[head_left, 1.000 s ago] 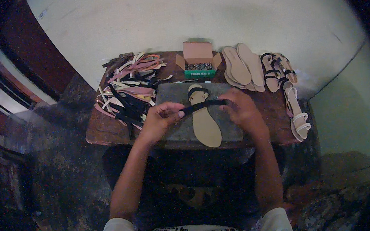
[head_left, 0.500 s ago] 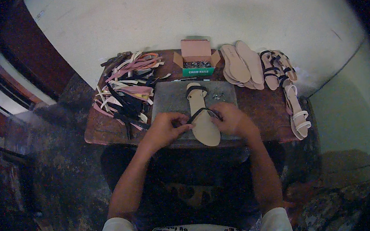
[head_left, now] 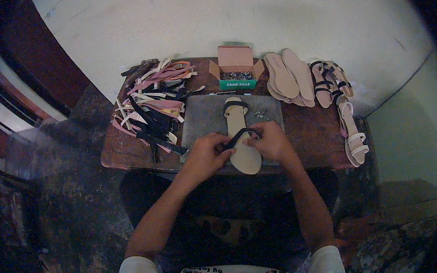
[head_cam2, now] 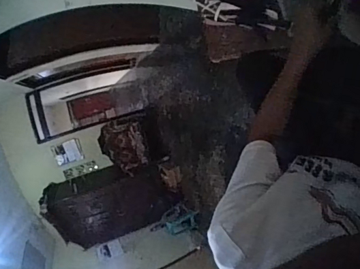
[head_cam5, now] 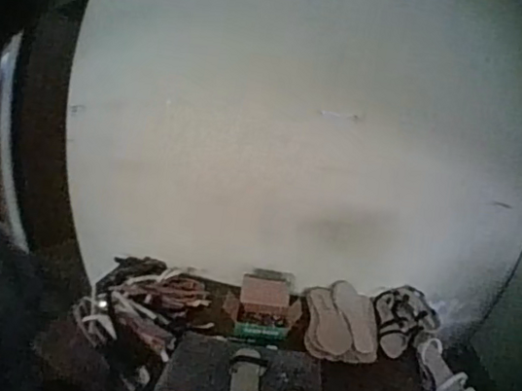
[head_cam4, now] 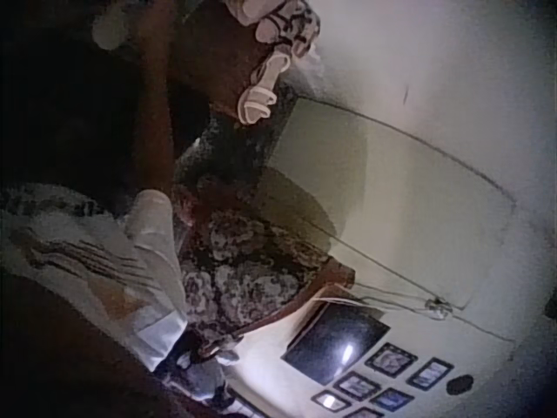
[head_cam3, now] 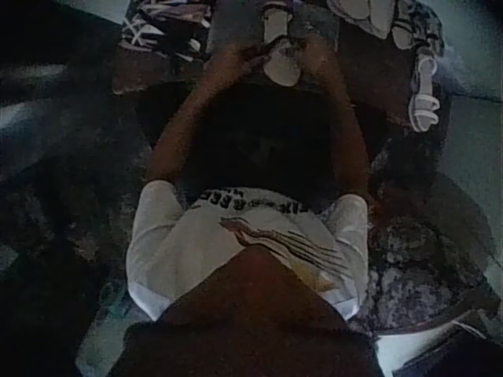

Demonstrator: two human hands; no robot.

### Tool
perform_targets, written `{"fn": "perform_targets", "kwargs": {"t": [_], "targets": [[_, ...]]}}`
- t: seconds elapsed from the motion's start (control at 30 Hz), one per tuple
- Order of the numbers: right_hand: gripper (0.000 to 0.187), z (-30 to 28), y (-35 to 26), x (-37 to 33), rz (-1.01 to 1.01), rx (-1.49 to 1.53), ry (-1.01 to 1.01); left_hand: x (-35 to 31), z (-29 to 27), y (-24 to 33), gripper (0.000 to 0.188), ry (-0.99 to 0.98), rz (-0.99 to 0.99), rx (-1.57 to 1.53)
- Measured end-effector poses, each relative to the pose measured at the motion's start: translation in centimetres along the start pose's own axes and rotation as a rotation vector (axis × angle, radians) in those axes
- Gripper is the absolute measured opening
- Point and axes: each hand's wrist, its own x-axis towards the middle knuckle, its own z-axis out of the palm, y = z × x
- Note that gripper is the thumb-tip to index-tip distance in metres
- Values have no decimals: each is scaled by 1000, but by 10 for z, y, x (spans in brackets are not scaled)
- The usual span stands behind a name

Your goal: The person assembles a sandal by attaching black straps to a beige sole. They position the straps across the sole and secure them using small metal fasteners, working with their hands over a low table.

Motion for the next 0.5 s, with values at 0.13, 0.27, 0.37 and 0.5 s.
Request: {"fn": "perform_targets", "kwargs": {"t": [0.13, 0.27, 0.37, 0.5], "targets": [[30, 2, 9, 4, 17, 139, -35, 0, -1, 3, 34, -12, -71, -21], [34, -1, 6, 3, -45, 316, 10, 1, -1, -6, 33, 36, -64, -80], [34, -11, -10, -1, -67, 418, 57, 4, -3, -9, 32, 106, 6, -155], [32, -19, -14, -2, -139, 484, 121, 4, -3, -6, 29, 161, -20, -163]]}}
